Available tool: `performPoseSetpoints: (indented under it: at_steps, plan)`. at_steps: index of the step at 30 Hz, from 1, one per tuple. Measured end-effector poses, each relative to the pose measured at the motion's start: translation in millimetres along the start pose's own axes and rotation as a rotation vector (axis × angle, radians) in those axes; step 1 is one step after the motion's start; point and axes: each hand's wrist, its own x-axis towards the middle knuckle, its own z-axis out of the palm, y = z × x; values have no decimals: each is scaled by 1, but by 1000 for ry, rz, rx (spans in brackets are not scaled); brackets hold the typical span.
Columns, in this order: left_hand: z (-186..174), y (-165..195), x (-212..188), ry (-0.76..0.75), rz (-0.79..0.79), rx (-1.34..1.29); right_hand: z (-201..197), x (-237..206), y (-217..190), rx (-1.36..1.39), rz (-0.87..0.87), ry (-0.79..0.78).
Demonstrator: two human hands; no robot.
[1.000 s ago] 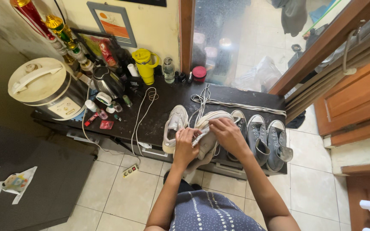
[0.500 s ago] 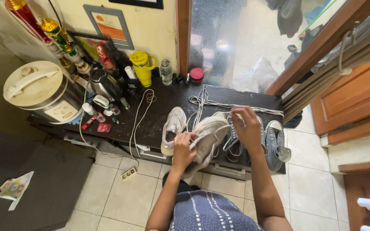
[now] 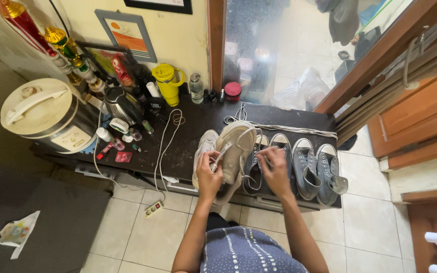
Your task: The person removes the laces from a pair of white sneakers and threads the laces back through the eyelets, working on one shoe at a time on a table with other pairs of shoes laid out.
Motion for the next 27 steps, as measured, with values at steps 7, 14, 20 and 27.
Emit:
performPoseSetpoints:
  at_steps: [7,14,20,27]
  plan:
    - [-3,-5,21,8,62,45,38,9,-28,233,92,35]
    - [-5,-13,50,-67,142,67,57,41,-51,-60,-23,206]
    - [-4,-30,69,-127,165,102,86,62,-46,-292,58,212]
    - [-12,-56,93,-130,82,67,104,84,-37,55,160,105]
